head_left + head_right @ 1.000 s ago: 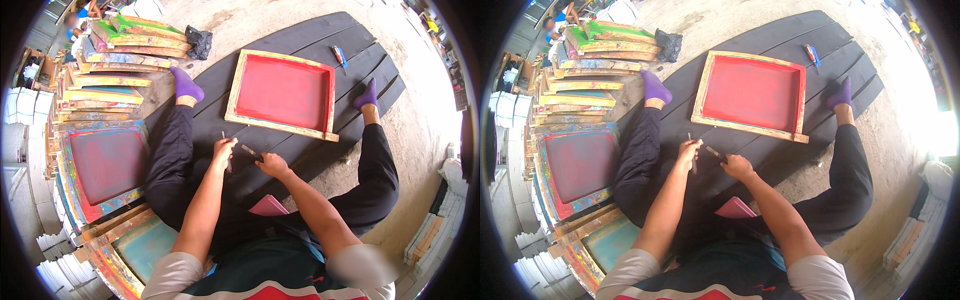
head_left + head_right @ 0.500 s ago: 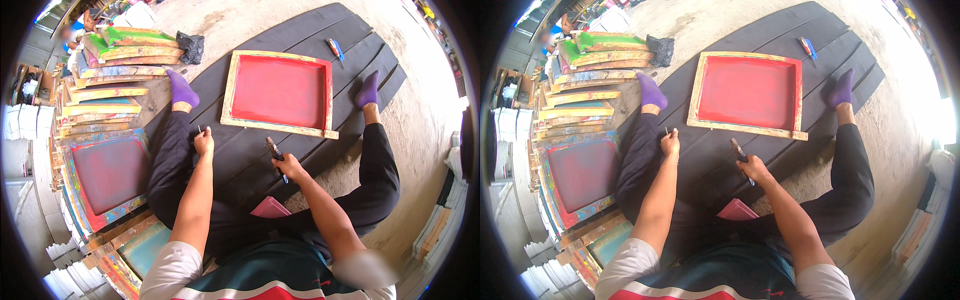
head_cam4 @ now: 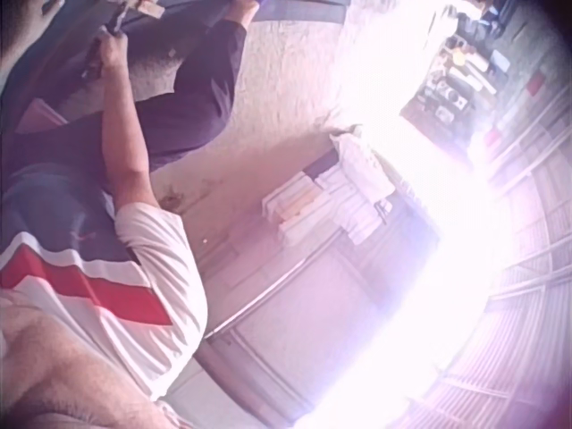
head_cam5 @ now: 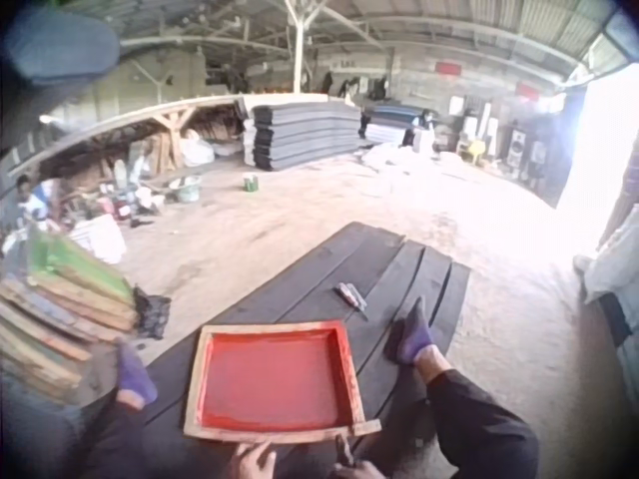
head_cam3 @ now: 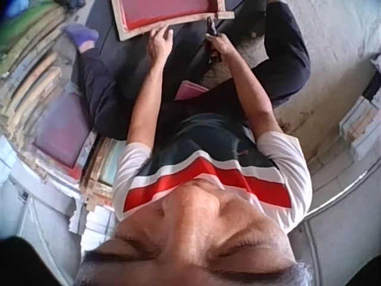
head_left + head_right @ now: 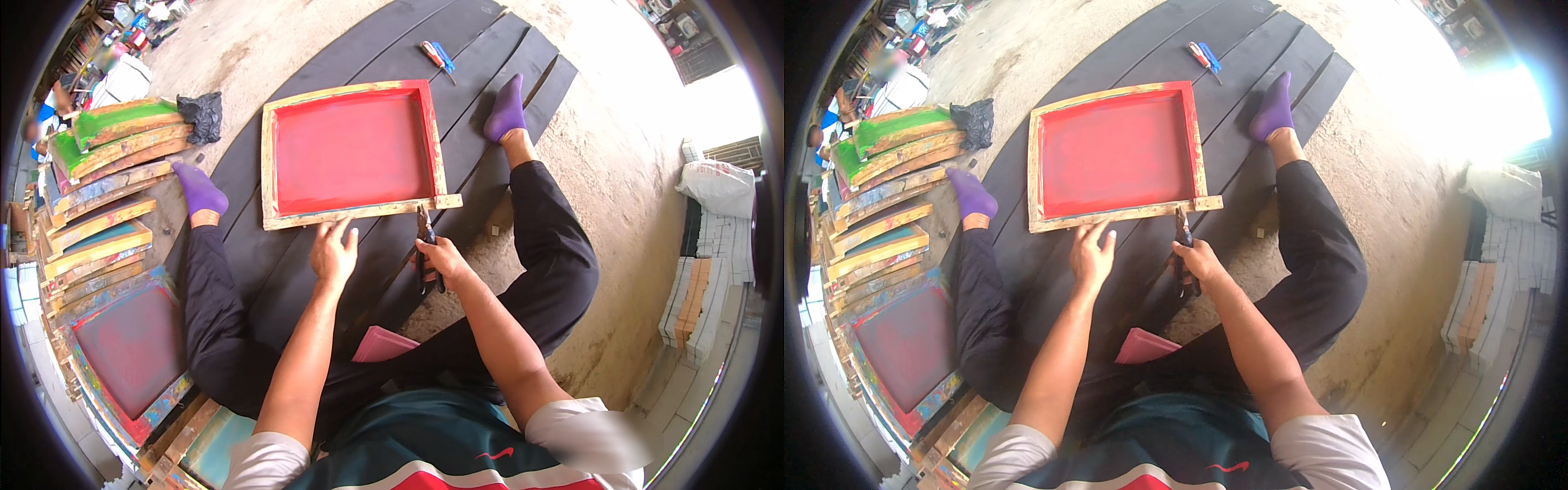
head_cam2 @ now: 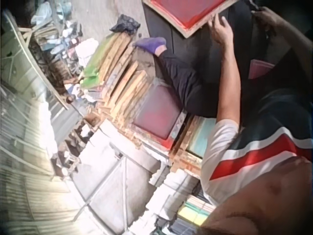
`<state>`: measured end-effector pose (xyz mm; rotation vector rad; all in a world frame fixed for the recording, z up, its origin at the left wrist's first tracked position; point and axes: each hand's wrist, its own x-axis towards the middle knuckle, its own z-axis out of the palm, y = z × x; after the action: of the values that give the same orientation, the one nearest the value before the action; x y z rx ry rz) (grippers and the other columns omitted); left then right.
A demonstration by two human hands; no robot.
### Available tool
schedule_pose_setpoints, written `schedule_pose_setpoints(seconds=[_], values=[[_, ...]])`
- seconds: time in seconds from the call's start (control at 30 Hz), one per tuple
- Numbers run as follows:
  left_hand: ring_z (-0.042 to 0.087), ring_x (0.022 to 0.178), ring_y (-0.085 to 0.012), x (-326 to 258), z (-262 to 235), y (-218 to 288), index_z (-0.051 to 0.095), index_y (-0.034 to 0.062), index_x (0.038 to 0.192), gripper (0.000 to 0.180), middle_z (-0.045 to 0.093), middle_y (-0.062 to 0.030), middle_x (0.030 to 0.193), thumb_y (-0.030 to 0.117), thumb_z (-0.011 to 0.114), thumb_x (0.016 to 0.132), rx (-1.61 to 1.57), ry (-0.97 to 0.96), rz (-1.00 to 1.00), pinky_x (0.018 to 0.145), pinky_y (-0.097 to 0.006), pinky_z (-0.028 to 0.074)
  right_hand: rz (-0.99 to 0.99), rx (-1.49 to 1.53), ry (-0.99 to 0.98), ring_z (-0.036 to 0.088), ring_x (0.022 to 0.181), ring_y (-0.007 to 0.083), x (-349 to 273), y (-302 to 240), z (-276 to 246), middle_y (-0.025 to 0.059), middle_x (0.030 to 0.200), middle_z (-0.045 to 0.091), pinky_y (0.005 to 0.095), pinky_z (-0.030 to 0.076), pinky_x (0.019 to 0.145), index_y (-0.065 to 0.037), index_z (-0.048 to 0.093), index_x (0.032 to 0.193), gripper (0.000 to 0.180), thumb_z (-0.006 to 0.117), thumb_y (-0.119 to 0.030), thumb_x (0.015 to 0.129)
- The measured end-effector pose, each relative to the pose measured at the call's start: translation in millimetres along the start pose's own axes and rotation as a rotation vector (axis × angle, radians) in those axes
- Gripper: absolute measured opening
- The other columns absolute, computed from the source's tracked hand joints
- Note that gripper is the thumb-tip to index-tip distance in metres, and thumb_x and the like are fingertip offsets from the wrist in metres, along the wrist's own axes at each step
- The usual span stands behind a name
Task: The person sits on the floor and uses a hammer and a small metal tool to secure staples along the edges of a red screen frame. They repeatedly tap the tool to drive staples into the wooden frame while holding it steady with their other hand.
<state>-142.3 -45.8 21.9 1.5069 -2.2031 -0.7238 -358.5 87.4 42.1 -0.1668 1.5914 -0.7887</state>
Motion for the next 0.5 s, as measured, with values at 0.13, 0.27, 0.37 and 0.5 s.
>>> schedule_pose_setpoints(seconds=[0.13, 0.27, 0.37, 0.5], values=[[0.066, 0.103, -0.0327, -2, 21, 18, 0.068, 0.0189, 0.133, 0.044, 0.062, -0.0122, 0.114, 0.033, 0.072, 0.092, 0.053, -0.109, 0.148, 0.086, -0.046, 0.056, 0.009, -0.214, 0.036, 0.070, 0.079, 0.0193, 10, 5, -23, 0.0068, 0.091, 0.070, 0.0402, 0.051, 0.057, -0.007, 0.061, 0.108, 0.031, 0.063, -0.036, 0.101], [0.066, 0.102, -0.0329, -4, 31, 25, 0.066, 0.0189, 0.136, 0.047, 0.059, -0.0127, 0.115, 0.033, 0.073, 0.091, 0.089, -0.161, 0.196, 0.084, -0.046, 0.056, 0.014, -0.217, 0.120, 0.062, 0.052, 0.0210, 0, -10, -25, 0.0096, 0.071, 0.066, 0.0347, 0.046, 0.043, 0.002, 0.066, 0.090, 0.035, 0.065, -0.032, 0.099], [0.067, 0.104, -0.0329, -5, 33, 30, 0.064, 0.0185, 0.137, 0.049, 0.059, -0.0130, 0.121, 0.034, 0.073, 0.091, 0.115, -0.200, 0.188, 0.085, -0.047, 0.057, 0.060, -0.212, 0.087, 0.067, 0.063, 0.0214, 0, -14, -33, 0.0098, 0.078, 0.068, 0.0394, 0.050, 0.049, 0.001, 0.066, 0.100, 0.031, 0.066, -0.030, 0.098], [0.066, 0.107, -0.0330, -5, 37, 33, 0.063, 0.0181, 0.140, 0.053, 0.058, -0.0145, 0.124, 0.034, 0.074, 0.091, 0.138, -0.224, 0.182, 0.086, -0.047, 0.058, 0.120, -0.233, 0.012, 0.071, 0.078, 0.0235, 5, -20, -45, 0.0130, 0.091, 0.072, 0.0458, 0.054, 0.056, -0.003, 0.059, 0.111, 0.030, 0.064, -0.031, 0.101]])
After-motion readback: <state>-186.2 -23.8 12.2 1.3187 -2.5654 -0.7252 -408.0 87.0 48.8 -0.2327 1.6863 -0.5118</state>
